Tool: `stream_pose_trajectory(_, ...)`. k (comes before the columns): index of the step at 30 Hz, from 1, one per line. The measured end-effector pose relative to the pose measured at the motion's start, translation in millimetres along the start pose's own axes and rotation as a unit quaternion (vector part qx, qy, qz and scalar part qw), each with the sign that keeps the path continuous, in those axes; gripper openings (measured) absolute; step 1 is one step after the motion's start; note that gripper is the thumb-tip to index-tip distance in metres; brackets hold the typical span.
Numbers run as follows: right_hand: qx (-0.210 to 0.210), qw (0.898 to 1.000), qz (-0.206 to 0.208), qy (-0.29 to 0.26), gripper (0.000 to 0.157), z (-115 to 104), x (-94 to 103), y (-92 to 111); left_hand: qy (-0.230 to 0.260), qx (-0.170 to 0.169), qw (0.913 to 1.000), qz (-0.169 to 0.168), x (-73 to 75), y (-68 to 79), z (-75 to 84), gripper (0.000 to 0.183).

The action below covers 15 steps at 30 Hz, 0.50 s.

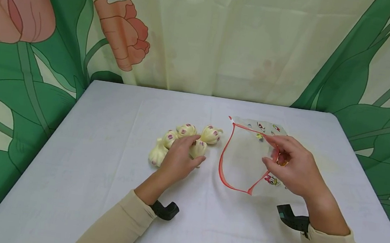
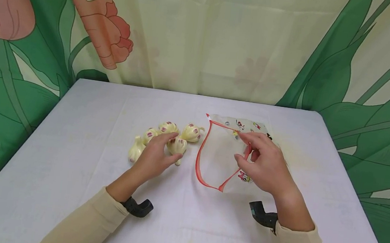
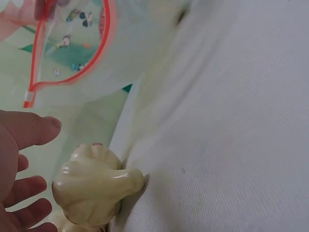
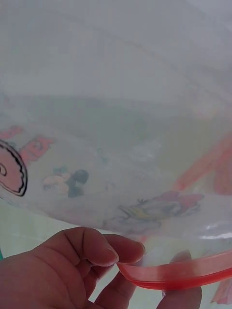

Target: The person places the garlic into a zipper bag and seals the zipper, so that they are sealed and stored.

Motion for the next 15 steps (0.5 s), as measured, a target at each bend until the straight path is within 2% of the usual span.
stream_pose_trajectory(5,0.003,1.0,0.001,-0.005,0.052,-0.2,-0.2,0.3,0.002,0.016,0.9997,-0.016,-1.5,-1.4,-1.3,0.061)
stream_pose_trajectory(15,0.003,1.0,0.001,-0.007,0.05,0.0,0.6,0.5,-0.001,-0.008,0.9998,-0.019,-1.9,1.8,-2.7,0.047)
Point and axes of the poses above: each hand's wrist, its own y-axis away from the middle knuckle, its own x-axis out of the back of the hand, z = x × y, the point moved 1 cm from there along -y, towards the middle knuckle
